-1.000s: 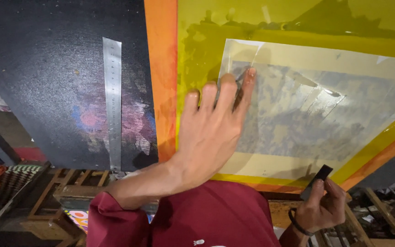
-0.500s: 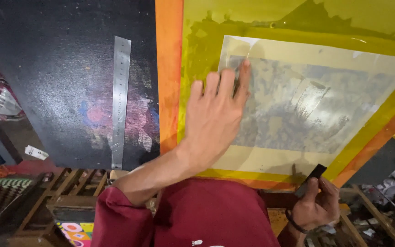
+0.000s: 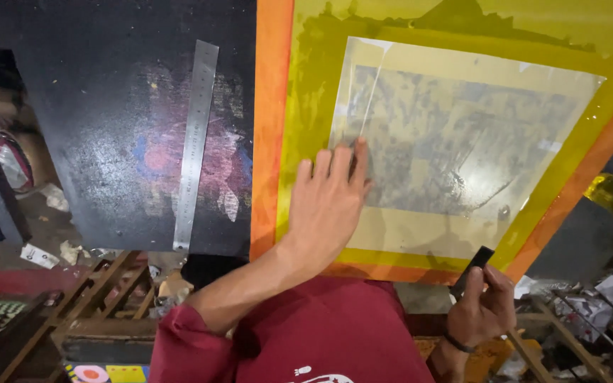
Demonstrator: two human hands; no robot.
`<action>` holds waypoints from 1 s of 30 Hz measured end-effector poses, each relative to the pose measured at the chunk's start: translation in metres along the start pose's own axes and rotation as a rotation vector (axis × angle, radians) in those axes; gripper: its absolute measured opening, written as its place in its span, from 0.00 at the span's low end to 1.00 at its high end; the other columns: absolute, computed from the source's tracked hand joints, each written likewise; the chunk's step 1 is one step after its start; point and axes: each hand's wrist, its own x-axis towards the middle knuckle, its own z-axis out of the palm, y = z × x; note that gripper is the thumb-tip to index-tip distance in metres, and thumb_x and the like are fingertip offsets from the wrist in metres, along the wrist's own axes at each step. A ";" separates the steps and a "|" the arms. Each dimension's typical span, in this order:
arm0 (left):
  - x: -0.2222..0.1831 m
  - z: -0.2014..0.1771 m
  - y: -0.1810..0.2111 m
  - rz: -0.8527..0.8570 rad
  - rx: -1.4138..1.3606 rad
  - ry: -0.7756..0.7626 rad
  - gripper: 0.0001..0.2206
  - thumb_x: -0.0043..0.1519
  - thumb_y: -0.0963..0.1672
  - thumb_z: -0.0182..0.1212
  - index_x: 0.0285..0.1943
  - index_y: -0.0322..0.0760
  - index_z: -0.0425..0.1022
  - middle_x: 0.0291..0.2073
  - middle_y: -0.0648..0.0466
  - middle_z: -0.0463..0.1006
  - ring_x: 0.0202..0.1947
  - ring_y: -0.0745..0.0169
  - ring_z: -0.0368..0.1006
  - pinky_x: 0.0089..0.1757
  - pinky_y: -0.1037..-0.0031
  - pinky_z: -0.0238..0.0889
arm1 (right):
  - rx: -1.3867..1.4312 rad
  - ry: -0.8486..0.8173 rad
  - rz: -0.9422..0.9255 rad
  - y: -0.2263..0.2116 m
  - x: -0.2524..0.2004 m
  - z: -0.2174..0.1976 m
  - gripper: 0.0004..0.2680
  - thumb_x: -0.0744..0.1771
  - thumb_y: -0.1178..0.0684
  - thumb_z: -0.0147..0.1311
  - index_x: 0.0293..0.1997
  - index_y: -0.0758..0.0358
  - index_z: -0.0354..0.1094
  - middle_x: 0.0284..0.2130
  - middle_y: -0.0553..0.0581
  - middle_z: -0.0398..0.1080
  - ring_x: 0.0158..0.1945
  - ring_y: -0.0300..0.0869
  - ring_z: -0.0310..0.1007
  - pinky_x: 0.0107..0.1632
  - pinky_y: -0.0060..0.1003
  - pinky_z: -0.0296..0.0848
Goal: Applying liquid to a paper design on a screen to make it translucent and adhere it for screen printing.
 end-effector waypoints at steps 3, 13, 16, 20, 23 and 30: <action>-0.020 0.000 0.006 0.000 -0.002 -0.003 0.30 0.65 0.55 0.63 0.70 0.36 0.67 0.53 0.51 0.71 0.41 0.56 0.65 0.39 0.68 0.59 | 0.066 0.034 -0.111 -0.003 0.005 0.011 0.04 0.72 0.69 0.57 0.51 0.81 0.70 0.43 0.73 0.71 0.46 0.56 0.71 0.51 0.48 0.71; -0.120 0.043 0.025 0.071 -0.397 0.172 0.30 0.58 0.44 0.70 0.70 0.27 0.68 0.71 0.35 0.62 0.69 0.37 0.59 0.65 0.47 0.49 | -0.058 -0.367 -0.651 -0.097 0.069 0.096 0.05 0.67 0.63 0.62 0.47 0.66 0.78 0.38 0.60 0.72 0.44 0.57 0.74 0.50 0.49 0.70; -0.136 0.061 0.025 0.106 -0.482 0.223 0.23 0.57 0.40 0.67 0.62 0.25 0.74 0.71 0.36 0.65 0.70 0.39 0.60 0.66 0.47 0.49 | -0.185 -0.418 -0.885 -0.094 0.069 0.115 0.04 0.68 0.62 0.60 0.46 0.63 0.76 0.38 0.58 0.70 0.43 0.54 0.73 0.49 0.48 0.69; -0.137 0.074 0.026 0.014 -0.386 0.461 0.15 0.66 0.46 0.59 0.59 0.36 0.78 0.65 0.48 0.74 0.65 0.53 0.70 0.66 0.58 0.56 | -0.186 -0.408 -0.971 -0.082 0.072 0.131 0.04 0.69 0.62 0.58 0.47 0.67 0.76 0.39 0.60 0.70 0.41 0.55 0.73 0.47 0.46 0.73; -0.136 0.076 0.026 -0.026 -0.368 0.512 0.14 0.68 0.48 0.57 0.58 0.40 0.78 0.62 0.51 0.77 0.62 0.56 0.72 0.64 0.60 0.60 | -0.173 -0.408 -0.984 -0.089 0.082 0.137 0.04 0.69 0.62 0.59 0.47 0.69 0.76 0.39 0.60 0.70 0.42 0.55 0.74 0.47 0.45 0.76; -0.134 0.080 0.024 -0.047 -0.400 0.514 0.15 0.69 0.49 0.57 0.58 0.41 0.79 0.61 0.53 0.78 0.62 0.58 0.73 0.64 0.61 0.59 | -0.192 -0.391 -1.025 -0.117 0.116 0.159 0.02 0.70 0.64 0.60 0.44 0.72 0.75 0.38 0.59 0.69 0.43 0.55 0.74 0.47 0.44 0.78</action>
